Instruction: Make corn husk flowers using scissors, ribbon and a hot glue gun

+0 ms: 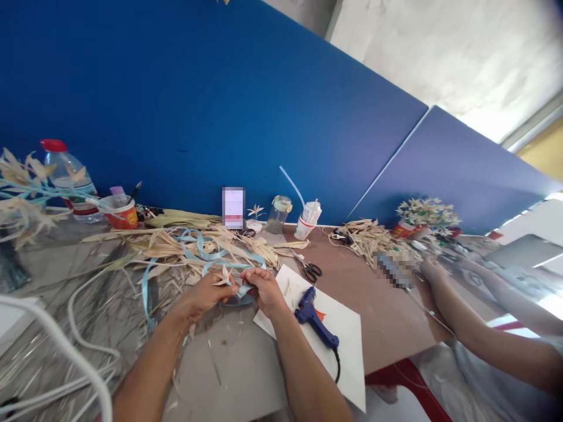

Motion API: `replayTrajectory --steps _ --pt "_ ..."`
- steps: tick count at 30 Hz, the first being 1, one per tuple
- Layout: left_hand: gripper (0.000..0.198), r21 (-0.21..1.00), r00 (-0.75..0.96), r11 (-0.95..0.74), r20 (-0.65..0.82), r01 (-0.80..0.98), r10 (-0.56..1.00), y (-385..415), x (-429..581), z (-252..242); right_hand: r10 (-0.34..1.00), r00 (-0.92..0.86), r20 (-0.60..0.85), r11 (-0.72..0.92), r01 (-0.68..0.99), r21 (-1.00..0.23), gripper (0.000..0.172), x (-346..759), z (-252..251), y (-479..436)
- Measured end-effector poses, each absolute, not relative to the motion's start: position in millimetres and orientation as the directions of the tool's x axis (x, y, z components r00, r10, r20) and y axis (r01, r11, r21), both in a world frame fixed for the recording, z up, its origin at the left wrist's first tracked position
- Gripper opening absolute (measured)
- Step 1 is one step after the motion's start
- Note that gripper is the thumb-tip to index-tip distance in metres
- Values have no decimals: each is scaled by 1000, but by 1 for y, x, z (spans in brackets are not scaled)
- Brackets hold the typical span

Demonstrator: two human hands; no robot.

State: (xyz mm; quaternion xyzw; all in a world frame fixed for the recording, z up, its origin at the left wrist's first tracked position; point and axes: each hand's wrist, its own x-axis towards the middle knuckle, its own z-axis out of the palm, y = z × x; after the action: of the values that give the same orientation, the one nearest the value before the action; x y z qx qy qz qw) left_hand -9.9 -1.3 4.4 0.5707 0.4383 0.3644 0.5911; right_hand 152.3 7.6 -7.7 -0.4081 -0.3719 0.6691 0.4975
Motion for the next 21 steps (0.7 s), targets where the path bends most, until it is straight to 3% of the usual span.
replayTrajectory --steps 5,11,14,17,21 --pt "26 992 314 119 -126 43 941 -2 -7 9 989 -129 -76 -112 -301 -947 32 151 -16 11" --pt "35 994 263 79 -97 77 960 3 -7 8 975 202 98 131 -156 -979 28 146 -9 18" --pt "37 994 202 103 -94 -32 975 10 -8 -4 946 302 121 164 -123 -979 23 146 7 17" --pt "34 959 171 197 -163 -205 972 17 -9 -17 946 287 151 186 -98 -978 21 163 27 14" --pt "29 902 175 279 -232 -329 957 19 -9 -21 948 233 216 162 229 -960 20 219 54 16"
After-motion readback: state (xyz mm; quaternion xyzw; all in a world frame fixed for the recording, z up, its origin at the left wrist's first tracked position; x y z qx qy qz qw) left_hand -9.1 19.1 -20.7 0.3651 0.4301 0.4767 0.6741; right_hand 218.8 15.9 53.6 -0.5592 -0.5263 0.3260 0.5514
